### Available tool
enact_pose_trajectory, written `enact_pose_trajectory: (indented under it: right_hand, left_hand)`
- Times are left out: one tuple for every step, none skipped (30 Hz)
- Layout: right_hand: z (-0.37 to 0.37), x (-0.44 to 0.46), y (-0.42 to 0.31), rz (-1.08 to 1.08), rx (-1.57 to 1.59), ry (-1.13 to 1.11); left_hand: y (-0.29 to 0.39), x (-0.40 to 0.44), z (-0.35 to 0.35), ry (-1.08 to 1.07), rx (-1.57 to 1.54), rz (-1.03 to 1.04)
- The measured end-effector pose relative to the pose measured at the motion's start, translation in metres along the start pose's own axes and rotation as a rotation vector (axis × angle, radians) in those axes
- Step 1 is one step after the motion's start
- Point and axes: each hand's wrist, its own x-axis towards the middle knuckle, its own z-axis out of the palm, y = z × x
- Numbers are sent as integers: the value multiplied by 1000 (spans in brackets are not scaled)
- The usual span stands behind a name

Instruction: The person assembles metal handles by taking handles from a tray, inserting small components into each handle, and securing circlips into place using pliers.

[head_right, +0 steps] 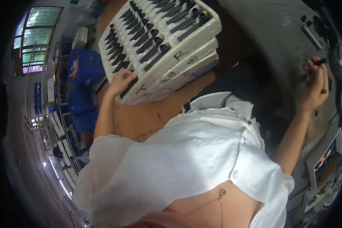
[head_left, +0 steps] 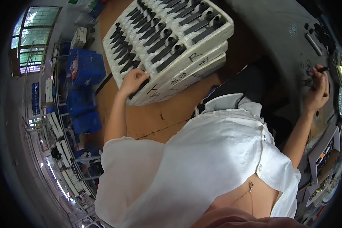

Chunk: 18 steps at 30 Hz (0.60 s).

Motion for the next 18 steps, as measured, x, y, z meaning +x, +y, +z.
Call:
enact_pose_trajectory:
  right_hand:
    - [-4, 1, 5, -13, -7, -37]
    - [7, -1, -5, -8, 11, 8]
    - [7, 0, -5, 8, -25, 16]
    - [14, -2, -9, 23, -17, 58]
    - [15, -2, -12, -51, -98, 25]
    - [17, -2, -15, -57, -149, 1]
    - [15, -2, -11, -116, -197, -14]
    - [17, -1, -10, -140, -221, -5]
    - [18, -2, -14, -159, -262, 9]
    - [20, -2, -14, -232, -288, 10]
    - [22, -5, -12, -256, -284, 7]
    - [25, -6, -10, -286, -271, -3]
    - [26, -8, -10, -222, -231, -21]
    - [28, -9, -13, -160, -180, -45]
    - [29, -11, -19, -167, -163, -52]
    - [31, -14, -25, -175, -139, -62]
    - [32, -18, -30, -262, -179, -72]
    - [35, -22, -37, -307, -207, -64]
  left_hand:
    - [-8, -4, 12, 124, 70, 66]
    - [-15, -5, 21, 246, 136, 146]
    - [-16, -10, 28, 328, 206, 224]
    - [-16, -15, 35, 409, 267, 314]
    - [-13, -20, 38, 449, 247, 330]
    - [-22, -20, 42, 466, 239, 339]
    - [-31, -21, 46, 448, 134, 242]
    - [-39, -20, 50, 457, 79, 241]
    - [-56, -16, 51, 468, 77, 270]
    - [-64, -14, 48, 487, 152, 349]
    - [-57, -14, 46, 504, -41, 293]
    - [-41, -11, 42, 517, -233, 222]
    - [-20, -4, 35, 530, -247, 244]
    - [2, -2, 26, 551, -262, 258]
    - [44, -3, 18, 550, -251, 305]
    - [80, 5, 20, 565, -353, 428]
    - [116, 12, 24, 546, -396, 509]
    - [149, 20, 29, 522, -440, 591]
